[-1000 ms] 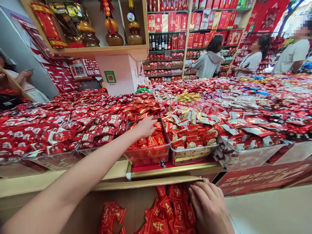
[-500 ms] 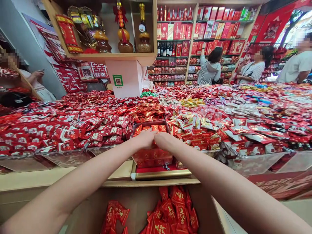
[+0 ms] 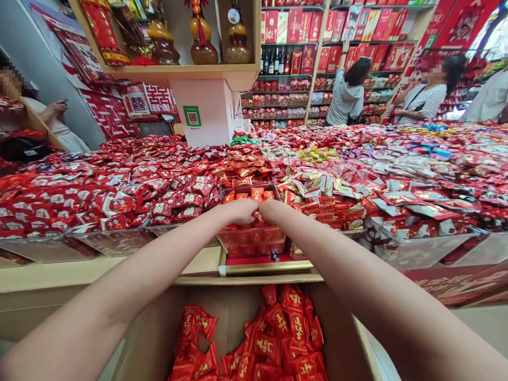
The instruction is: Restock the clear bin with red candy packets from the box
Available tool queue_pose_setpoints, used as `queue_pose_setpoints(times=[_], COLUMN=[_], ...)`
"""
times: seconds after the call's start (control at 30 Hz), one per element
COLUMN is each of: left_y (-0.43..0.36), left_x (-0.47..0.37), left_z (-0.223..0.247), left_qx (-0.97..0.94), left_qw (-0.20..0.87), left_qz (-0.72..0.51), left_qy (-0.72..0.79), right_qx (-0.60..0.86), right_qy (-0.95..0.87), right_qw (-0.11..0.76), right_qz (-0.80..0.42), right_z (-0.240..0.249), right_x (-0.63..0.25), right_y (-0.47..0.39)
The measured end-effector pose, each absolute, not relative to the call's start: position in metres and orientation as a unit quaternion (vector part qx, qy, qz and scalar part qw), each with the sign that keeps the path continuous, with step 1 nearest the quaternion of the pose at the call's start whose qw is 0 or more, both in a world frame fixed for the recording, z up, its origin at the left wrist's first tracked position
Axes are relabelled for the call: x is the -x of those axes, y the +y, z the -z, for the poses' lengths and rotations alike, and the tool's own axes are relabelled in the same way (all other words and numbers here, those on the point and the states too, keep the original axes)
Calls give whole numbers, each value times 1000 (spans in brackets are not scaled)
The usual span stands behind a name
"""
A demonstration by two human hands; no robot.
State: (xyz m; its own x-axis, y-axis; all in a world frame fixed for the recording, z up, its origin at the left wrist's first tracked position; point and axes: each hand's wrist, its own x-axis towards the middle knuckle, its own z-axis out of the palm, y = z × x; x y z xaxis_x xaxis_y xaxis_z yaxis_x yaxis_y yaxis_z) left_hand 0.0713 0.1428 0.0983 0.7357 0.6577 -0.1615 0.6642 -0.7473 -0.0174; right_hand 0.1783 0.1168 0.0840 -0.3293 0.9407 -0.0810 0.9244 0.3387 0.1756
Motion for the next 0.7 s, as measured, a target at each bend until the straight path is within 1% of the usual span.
queue_pose_setpoints(times=[0.1,0.2,0.23,0.27,0.3,0.37,0.43,0.47,0.57,0.63,0.7], left_y=[132,104,90,76,62,37,21,16,15,17,18], left_x=[-61,-35,-23,-10,2,22,34,36,36,36,37], left_z=[-108,-108,-105,-100,-92,-75,-57,-51,-43,-44,-45], left_qx=[-942,-948,-946,-941,-940,-936,-942,-944,-939,-921,-910], left_qw=[17,16,27,46,71,109,125,129,146,161,165], left_qz=[6,-107,-203,-267,-295,-310,-289,-282,-281,-308,-327], left_qy=[336,299,250,201,157,125,113,112,137,174,196], right_qx=[-598,-598,-579,-549,-519,-502,-550,-601,-656,-674,-679], right_qy=[795,799,815,835,849,836,780,739,697,687,690], right_qw=[86,53,20,-7,-16,24,103,126,143,141,133], right_qz=[-52,-38,-14,30,93,221,280,278,251,231,212], right_z=[-99,-112,-112,-109,-100,-70,-25,-1,59,81,91], right_x=[-178,-184,-187,-190,-194,-201,-205,-205,-203,-200,-197], right_y=[93,45,25,6,-13,-41,-51,-50,-34,-23,-20])
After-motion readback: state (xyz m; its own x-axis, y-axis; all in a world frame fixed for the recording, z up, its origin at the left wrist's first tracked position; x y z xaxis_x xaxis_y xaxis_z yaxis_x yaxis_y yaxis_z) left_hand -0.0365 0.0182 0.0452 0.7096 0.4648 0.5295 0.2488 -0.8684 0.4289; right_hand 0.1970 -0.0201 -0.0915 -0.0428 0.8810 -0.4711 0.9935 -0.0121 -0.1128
